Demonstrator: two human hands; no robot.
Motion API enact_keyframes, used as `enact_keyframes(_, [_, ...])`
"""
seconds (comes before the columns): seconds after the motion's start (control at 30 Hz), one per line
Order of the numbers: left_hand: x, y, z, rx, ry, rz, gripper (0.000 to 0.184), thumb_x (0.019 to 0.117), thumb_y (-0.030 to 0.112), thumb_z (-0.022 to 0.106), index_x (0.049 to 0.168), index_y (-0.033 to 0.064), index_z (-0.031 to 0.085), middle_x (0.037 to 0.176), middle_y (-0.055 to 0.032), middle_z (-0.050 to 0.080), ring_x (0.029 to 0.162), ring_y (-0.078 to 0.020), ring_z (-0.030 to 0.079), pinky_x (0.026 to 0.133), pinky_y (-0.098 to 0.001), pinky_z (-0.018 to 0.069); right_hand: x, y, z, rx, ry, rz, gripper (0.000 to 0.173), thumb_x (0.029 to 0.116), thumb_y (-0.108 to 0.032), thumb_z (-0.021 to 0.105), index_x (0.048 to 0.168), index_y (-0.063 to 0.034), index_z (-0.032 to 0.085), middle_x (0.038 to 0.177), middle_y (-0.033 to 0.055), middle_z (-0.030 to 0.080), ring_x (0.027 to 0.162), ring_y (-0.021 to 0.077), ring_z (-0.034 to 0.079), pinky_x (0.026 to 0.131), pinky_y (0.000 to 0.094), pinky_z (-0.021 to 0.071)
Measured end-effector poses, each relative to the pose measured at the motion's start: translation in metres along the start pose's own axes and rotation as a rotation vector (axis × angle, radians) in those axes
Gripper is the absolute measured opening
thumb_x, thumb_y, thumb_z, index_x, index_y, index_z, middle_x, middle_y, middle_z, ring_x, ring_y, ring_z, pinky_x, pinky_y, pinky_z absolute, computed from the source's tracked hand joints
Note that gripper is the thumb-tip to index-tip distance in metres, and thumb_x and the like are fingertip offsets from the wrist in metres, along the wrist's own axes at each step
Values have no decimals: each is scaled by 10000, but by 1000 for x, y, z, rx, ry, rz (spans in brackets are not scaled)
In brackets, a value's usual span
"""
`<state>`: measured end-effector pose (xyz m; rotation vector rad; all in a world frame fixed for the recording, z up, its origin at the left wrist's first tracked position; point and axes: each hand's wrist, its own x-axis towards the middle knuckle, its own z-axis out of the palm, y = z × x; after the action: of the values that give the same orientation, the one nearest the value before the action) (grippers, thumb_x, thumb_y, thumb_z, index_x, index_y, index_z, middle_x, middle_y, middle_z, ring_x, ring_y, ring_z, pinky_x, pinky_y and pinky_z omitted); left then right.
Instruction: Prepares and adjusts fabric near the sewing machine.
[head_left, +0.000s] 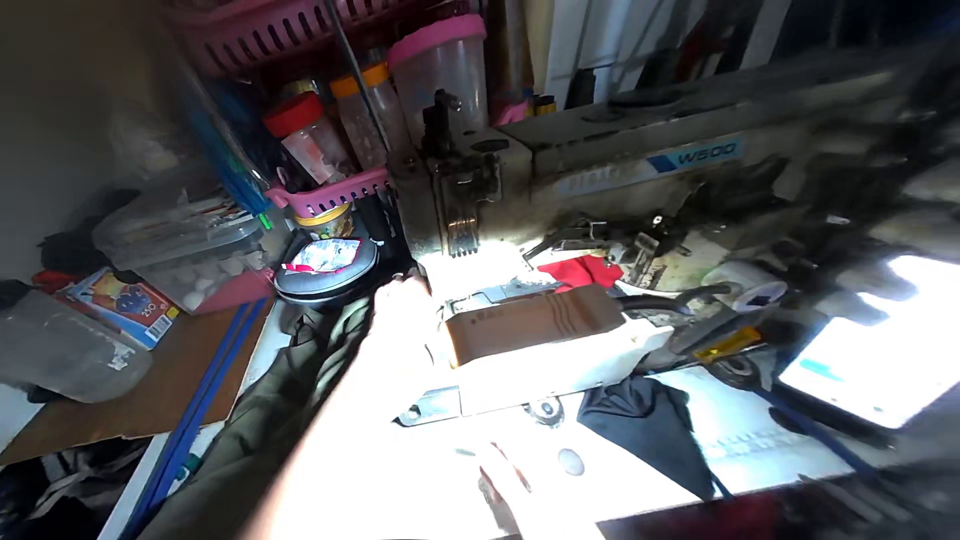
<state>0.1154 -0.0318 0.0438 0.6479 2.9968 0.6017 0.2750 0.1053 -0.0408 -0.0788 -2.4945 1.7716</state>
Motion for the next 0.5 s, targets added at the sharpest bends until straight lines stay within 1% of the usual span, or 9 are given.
enact_keyframes(0.1, [19,29,-14,192,76,-73,293,1003,90,596,1270,-31,604,1222,-259,639,1144,-430,623,965,-561,501,2,6,-13,-116,61,-12,327,1033,-141,507,1248,70,634,1041,180,693,939,222,673,874,393,553])
enact_keyframes(0.13, [28,26,-17,211,101,-144,268,994,104,607,1230,-20,620,1193,-260,656,1104,-442,647,903,-580,528,-2,5,-18,-132,66,12,342,1034,-149,514,1278,60,633,1084,185,699,983,233,678,906,409,548])
enact_keyframes(0.23, [52,-4,-25,210,56,-280,258,994,184,594,1164,12,682,1281,-206,643,1136,-406,650,915,-593,523,-17,8,-45,-159,70,18,383,1049,-133,466,1345,79,585,1155,236,676,1034,290,667,940,464,529])
enact_keyframes(0.3, [34,-23,-33,141,21,-179,221,977,207,647,1054,8,705,1085,-225,692,1015,-406,677,844,-611,528,-22,17,-62,-222,99,-88,387,1049,-118,432,1364,67,563,1184,232,670,1042,305,673,919,484,541])
enact_keyframes(0.33, [20,-34,-36,80,5,-93,214,968,222,674,1033,21,709,986,-208,703,932,-381,688,799,-598,536,-22,14,-69,-300,144,-139,365,1061,-140,447,1346,31,598,1181,204,692,1035,304,693,901,493,555])
enact_keyframes(0.4, [-10,-47,-45,-80,-59,27,213,969,255,680,1103,90,685,938,-100,696,865,-239,679,788,-481,558,-14,-1,-76,-490,253,-230,346,1038,-187,511,1309,-46,673,1176,160,717,1007,312,719,846,523,579])
enact_keyframes(0.43, [-30,-49,-47,-178,-56,73,218,975,254,662,1138,113,695,973,-51,701,891,-161,671,823,-403,561,-5,-6,-75,-589,320,-281,342,1016,-236,537,1273,-87,708,1128,136,728,951,299,722,784,506,586])
enact_keyframes(0.47, [-52,-46,-48,-264,-23,102,242,993,215,622,1181,89,707,1035,-56,710,953,-137,666,882,-373,549,5,-10,-71,-691,382,-331,352,998,-293,537,1238,-125,732,1100,120,738,926,287,730,743,485,593])
enact_keyframes(0.5, [-72,-43,-43,-314,66,151,243,983,215,610,1134,59,719,1032,-64,712,970,-121,664,892,-346,543,17,-16,-65,-782,443,-400,346,976,-307,536,1185,-140,757,1046,112,748,879,280,738,687,466,597])
